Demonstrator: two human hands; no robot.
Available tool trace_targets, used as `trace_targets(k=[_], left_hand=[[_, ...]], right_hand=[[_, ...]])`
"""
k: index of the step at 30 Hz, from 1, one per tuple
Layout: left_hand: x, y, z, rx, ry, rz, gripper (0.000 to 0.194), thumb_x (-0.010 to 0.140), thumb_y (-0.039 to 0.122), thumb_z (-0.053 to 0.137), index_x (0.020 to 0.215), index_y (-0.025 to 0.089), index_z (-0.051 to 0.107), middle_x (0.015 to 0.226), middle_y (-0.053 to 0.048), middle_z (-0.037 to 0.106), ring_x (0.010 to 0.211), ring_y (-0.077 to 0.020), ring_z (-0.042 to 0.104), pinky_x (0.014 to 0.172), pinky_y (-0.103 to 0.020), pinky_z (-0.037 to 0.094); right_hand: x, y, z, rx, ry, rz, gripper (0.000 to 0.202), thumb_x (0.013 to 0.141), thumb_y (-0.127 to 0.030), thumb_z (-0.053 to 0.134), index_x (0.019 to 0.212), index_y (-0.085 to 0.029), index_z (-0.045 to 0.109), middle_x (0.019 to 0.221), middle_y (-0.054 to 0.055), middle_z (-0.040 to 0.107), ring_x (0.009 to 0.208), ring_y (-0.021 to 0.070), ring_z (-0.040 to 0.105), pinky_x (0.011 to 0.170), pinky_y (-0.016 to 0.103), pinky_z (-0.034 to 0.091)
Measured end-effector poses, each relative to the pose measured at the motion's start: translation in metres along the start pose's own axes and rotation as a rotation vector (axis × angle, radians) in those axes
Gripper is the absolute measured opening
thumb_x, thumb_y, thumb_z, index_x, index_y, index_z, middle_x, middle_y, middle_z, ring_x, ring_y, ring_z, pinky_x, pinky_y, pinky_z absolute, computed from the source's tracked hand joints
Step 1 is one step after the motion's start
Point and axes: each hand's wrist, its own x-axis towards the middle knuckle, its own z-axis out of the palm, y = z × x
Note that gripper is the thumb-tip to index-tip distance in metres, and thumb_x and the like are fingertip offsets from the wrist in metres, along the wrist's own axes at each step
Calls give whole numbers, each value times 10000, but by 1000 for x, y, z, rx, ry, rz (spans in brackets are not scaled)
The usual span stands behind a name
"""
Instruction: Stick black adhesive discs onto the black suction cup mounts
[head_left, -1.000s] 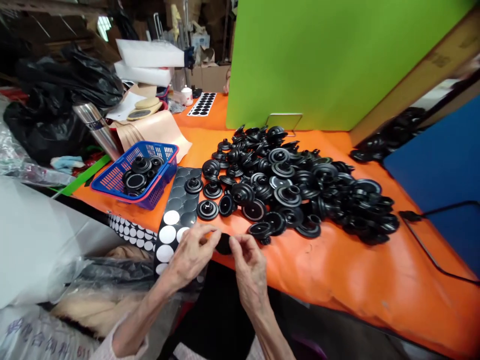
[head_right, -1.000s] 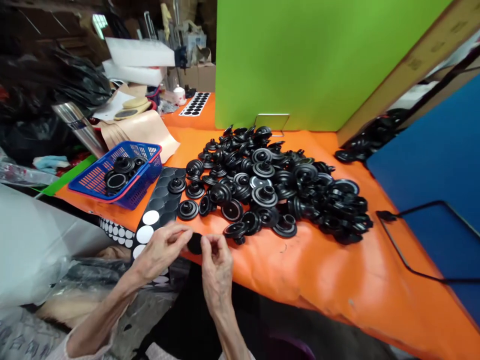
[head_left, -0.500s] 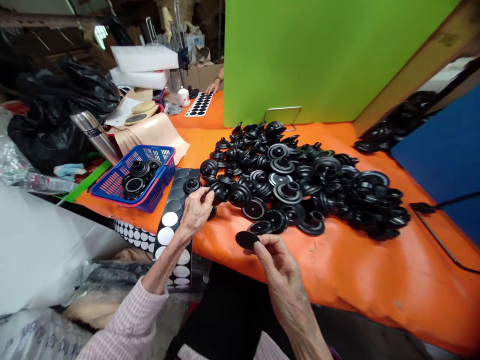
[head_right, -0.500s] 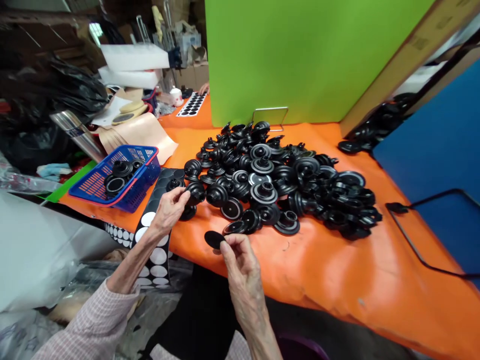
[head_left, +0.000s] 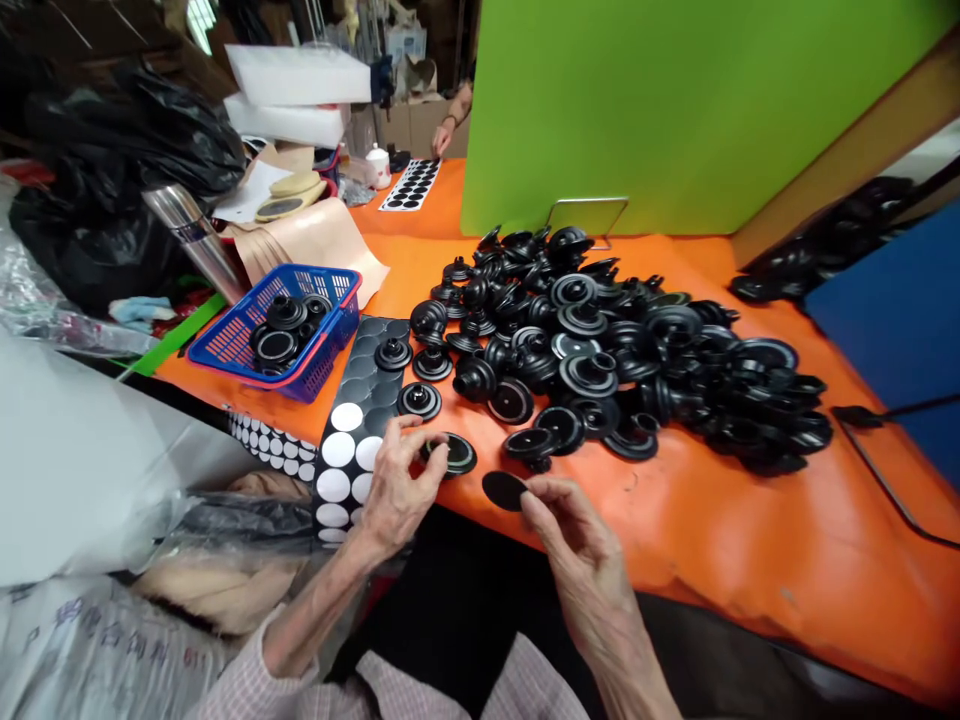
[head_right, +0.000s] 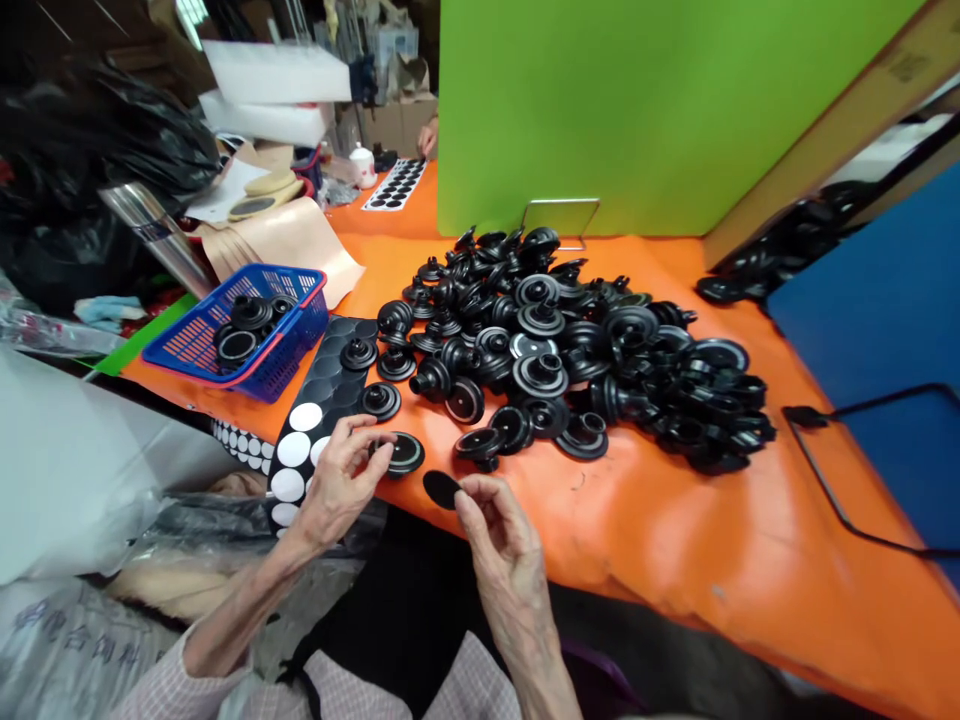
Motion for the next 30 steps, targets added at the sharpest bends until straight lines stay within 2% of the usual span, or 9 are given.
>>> trace_targets(k=[2, 4, 7, 9, 11, 13, 16, 22, 30], left_hand=[[2, 5, -1, 58, 21, -38, 326, 772, 299, 627, 1077, 184, 632, 1052, -76, 544, 771, -147, 582, 762, -317, 528], [2, 9, -4, 35, -55, -155, 341, 762, 310, 629, 1074, 173, 602, 910, -50, 585, 685, -148, 572, 688, -331, 534], [2, 12, -8, -303, -224, -356, 286, 758, 288, 618, 1011, 172, 553, 892, -44, 620, 676, -161, 612, 601, -326, 550], [1, 14, -9, -521, -233, -414, 331, 717, 234, 654, 1017, 161, 534, 950, -52, 628, 760, -171, 641, 640, -321, 570], [0, 15, -9, -605, -199, -442, 365, 690, 195, 681, 1026, 137, 551, 954, -56, 637, 794, -162, 646, 687, -304, 571], [-1, 15, -9, -654, -187, -466, 419, 680, 186, 703, 1069, 121, 563, 942, -59, 648, 781, -155, 649, 702, -302, 571], [-4, 16, -10, -725, -211, -485, 502, 670, 204, 733, 1136, 125, 563, 952, -63, 664, 783, -170, 663, 725, -336, 579], [-10, 12, -12, -764, -304, -441, 445, 694, 227, 728, 1114, 126, 621, 1054, -97, 686, 922, -228, 671, 770, -344, 574], [-14, 11, -11, -773, -356, -383, 447, 737, 183, 670, 1184, 178, 647, 1105, -78, 688, 942, -205, 664, 821, -321, 547]], right_hand=[[-1, -1, 1, -6, 4, -17, 273, 769, -476, 674, 834, -215, 626, 763, 5, 585, 664, 136, 536, 630, 263, 478], [-1, 0, 3, 1, -2, -45, 278, 768, -451, 681, 922, -228, 617, 759, -3, 595, 652, 135, 541, 614, 267, 479], [-1, 0, 6, 91, -11, -60, 466, 752, -399, 718, 1149, -275, 508, 681, -55, 572, 603, 127, 538, 588, 256, 468], [-1, -3, 6, 143, -9, 1, 425, 741, -400, 735, 1086, -259, 530, 696, -51, 578, 609, 119, 545, 598, 252, 466], [-1, -9, 8, 181, -19, 83, 299, 736, -430, 735, 879, -217, 580, 727, -26, 582, 636, 116, 546, 619, 251, 460], [0, -14, 11, 234, -43, 140, 300, 725, -455, 735, 762, -201, 581, 707, -24, 557, 640, 113, 521, 630, 251, 444], [3, -18, 19, 282, -32, 152, 298, 700, -456, 747, 749, -206, 592, 719, -32, 528, 670, 113, 494, 667, 253, 432], [6, -9, 38, 114, 78, -7, 244, 740, -437, 687, 727, -201, 627, 1052, 55, 554, 1016, 205, 537, 834, 324, 450], [3, -13, 53, 38, 133, -9, 254, 748, -435, 645, 705, -185, 621, 1029, 83, 557, 1020, 218, 547, 817, 344, 483]])
